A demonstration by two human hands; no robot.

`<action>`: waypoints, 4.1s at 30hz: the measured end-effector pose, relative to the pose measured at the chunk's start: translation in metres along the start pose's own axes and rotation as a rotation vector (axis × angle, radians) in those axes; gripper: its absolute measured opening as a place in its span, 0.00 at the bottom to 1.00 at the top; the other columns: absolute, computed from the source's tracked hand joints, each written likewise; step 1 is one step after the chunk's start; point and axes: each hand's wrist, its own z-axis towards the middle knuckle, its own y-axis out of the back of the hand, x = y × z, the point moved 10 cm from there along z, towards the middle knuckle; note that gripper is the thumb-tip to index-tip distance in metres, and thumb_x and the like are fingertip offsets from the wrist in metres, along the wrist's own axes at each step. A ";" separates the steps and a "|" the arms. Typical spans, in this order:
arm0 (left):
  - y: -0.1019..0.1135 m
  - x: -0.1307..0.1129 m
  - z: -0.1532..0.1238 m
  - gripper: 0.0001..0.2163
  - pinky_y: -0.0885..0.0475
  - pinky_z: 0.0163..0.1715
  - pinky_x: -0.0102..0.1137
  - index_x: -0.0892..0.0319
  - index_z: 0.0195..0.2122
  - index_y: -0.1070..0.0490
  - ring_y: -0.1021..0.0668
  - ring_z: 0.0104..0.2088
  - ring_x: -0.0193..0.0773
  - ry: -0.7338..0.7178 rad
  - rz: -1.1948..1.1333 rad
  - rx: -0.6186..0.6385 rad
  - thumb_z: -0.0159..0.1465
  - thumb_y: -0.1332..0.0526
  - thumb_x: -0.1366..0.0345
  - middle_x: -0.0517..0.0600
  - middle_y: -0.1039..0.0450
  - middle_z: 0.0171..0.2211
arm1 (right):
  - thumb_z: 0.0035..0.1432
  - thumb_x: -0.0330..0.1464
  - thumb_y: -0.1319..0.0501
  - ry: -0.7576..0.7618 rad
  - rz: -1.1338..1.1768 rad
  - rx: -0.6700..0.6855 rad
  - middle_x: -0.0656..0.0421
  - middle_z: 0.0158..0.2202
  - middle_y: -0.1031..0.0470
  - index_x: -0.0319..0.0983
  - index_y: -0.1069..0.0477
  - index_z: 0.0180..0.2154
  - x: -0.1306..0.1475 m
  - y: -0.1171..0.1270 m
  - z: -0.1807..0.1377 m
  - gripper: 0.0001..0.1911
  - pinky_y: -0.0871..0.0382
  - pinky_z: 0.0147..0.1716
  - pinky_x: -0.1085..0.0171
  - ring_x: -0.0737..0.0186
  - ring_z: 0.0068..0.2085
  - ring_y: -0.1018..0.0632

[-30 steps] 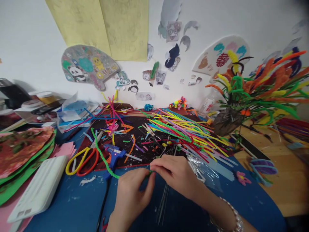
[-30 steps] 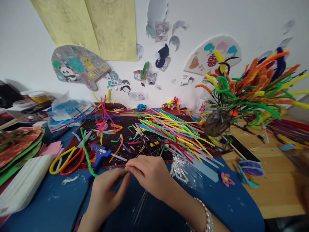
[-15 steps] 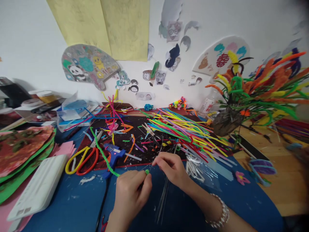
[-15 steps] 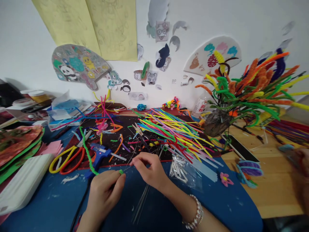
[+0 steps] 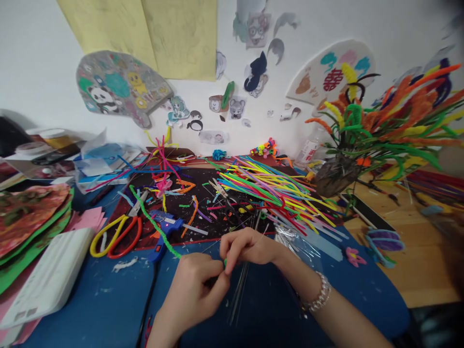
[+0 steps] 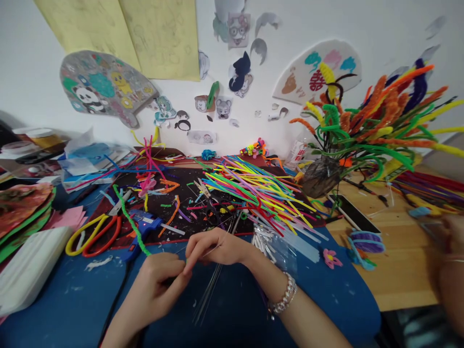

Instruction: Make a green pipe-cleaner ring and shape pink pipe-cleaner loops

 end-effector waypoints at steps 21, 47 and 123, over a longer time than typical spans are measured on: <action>0.026 0.003 0.002 0.14 0.44 0.21 0.25 0.58 0.21 0.45 0.38 0.19 0.27 0.040 0.022 -0.258 0.64 0.48 0.72 0.41 0.46 0.18 | 0.62 0.36 0.41 0.297 -0.751 -0.538 0.58 0.30 0.28 0.37 0.24 0.33 0.050 0.012 -0.013 0.11 0.32 0.27 0.70 0.69 0.29 0.27; 0.019 -0.004 0.002 0.12 0.44 0.22 0.29 0.58 0.23 0.41 0.35 0.21 0.32 -0.051 0.316 -0.251 0.64 0.47 0.73 0.44 0.39 0.20 | 0.59 0.30 0.40 0.214 -1.217 -0.626 0.58 0.35 0.28 0.40 0.27 0.36 0.078 -0.005 -0.016 0.04 0.35 0.43 0.59 0.59 0.41 0.32; 0.036 -0.002 -0.008 0.06 0.38 0.19 0.22 0.57 0.42 0.33 0.35 0.15 0.27 -0.025 0.050 -0.426 0.64 0.43 0.71 0.38 0.40 0.16 | 0.55 0.31 0.35 0.657 -1.651 -0.721 0.62 0.31 0.26 0.41 0.28 0.35 0.095 -0.035 -0.045 0.04 0.37 0.51 0.59 0.64 0.38 0.29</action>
